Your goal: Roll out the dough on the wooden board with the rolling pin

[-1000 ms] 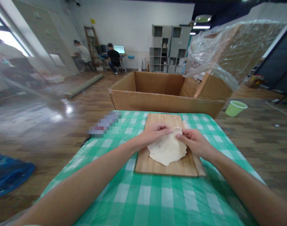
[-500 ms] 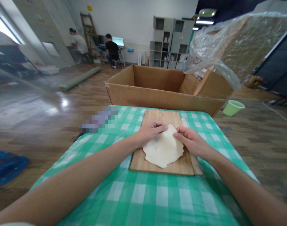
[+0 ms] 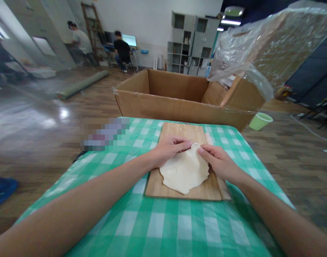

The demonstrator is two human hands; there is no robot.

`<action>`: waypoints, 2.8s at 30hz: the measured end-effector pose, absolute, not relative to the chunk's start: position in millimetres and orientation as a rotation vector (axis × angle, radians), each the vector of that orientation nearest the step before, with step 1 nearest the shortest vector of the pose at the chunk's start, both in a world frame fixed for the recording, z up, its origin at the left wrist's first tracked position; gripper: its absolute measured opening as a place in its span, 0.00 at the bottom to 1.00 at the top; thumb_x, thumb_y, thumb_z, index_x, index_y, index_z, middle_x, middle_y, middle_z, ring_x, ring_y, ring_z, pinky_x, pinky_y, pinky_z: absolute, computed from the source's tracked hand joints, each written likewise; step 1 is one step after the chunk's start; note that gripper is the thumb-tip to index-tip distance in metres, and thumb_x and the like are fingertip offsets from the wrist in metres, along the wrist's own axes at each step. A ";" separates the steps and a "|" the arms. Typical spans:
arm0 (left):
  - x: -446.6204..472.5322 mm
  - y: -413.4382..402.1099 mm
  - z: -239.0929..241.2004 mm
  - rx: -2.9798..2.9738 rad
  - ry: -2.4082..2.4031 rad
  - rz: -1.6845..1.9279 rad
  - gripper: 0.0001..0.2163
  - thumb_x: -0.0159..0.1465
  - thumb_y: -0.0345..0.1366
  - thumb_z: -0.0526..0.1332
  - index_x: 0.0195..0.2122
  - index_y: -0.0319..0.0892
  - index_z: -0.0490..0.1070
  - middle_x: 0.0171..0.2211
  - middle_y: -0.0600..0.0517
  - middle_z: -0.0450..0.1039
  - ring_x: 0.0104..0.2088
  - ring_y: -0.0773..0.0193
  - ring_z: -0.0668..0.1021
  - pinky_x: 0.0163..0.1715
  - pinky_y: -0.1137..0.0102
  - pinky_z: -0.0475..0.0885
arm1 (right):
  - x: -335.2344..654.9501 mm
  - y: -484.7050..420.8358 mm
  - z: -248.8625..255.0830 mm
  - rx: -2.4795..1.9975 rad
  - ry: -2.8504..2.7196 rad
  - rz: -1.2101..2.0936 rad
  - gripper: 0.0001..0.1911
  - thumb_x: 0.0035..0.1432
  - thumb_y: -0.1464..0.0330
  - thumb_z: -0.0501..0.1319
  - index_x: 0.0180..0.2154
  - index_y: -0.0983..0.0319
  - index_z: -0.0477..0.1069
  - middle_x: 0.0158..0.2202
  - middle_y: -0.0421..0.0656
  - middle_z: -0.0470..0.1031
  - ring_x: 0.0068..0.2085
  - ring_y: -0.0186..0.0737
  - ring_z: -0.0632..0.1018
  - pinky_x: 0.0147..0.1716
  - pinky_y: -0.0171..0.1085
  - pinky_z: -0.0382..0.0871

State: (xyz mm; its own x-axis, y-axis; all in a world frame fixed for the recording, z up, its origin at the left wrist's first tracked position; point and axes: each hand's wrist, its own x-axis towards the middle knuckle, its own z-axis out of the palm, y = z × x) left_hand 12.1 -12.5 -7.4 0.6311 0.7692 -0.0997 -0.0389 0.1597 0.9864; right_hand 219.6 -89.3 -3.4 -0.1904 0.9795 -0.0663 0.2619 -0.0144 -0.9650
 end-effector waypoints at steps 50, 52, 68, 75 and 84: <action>12.5 -10.0 -13.7 1.941 0.579 0.745 0.12 0.64 0.44 0.70 0.34 0.39 0.82 0.29 0.52 0.78 0.29 0.68 0.74 0.28 0.73 0.66 | 222.9 -89.8 -12.5 -1.305 -2.050 0.268 0.05 0.70 0.66 0.62 0.39 0.58 0.71 0.33 0.42 0.75 0.33 0.40 0.75 0.33 0.39 0.67; 12.3 -10.9 -12.0 1.937 0.588 0.734 0.13 0.65 0.45 0.69 0.33 0.38 0.81 0.28 0.53 0.76 0.28 0.68 0.72 0.27 0.73 0.64 | 223.1 -90.6 -10.3 -1.298 -1.979 0.393 0.06 0.70 0.63 0.64 0.41 0.59 0.74 0.34 0.42 0.76 0.33 0.40 0.76 0.32 0.38 0.68; 11.9 -13.2 -12.7 2.044 0.561 0.745 0.12 0.70 0.44 0.63 0.38 0.40 0.78 0.34 0.51 0.78 0.34 0.65 0.76 0.33 0.70 0.69 | 221.8 -91.6 -11.8 -1.303 -1.677 0.662 0.14 0.65 0.56 0.69 0.35 0.60 0.78 0.29 0.41 0.79 0.29 0.38 0.76 0.26 0.36 0.67; 12.4 -17.8 -9.2 2.132 0.564 0.724 0.16 0.68 0.49 0.65 0.34 0.40 0.78 0.27 0.54 0.74 0.28 0.68 0.71 0.26 0.72 0.61 | 218.1 -91.3 -8.4 -1.309 -1.580 0.710 0.15 0.60 0.54 0.72 0.34 0.60 0.82 0.28 0.42 0.81 0.27 0.38 0.77 0.23 0.35 0.67; 11.2 -20.5 -7.4 2.150 0.594 0.723 0.23 0.72 0.54 0.60 0.32 0.39 0.81 0.25 0.53 0.74 0.27 0.68 0.71 0.27 0.71 0.60 | 224.1 -89.7 -5.0 -1.252 -1.679 0.771 0.14 0.64 0.55 0.69 0.41 0.58 0.86 0.37 0.44 0.86 0.35 0.42 0.82 0.34 0.38 0.75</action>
State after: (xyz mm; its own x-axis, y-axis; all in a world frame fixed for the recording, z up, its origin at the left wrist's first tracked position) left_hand 11.2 -20.5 -7.4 0.7296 0.6152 0.2988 0.1743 -0.5898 0.7885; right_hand 224.1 -89.7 -5.0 -0.1063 0.9538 0.2809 0.4086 0.2995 -0.8622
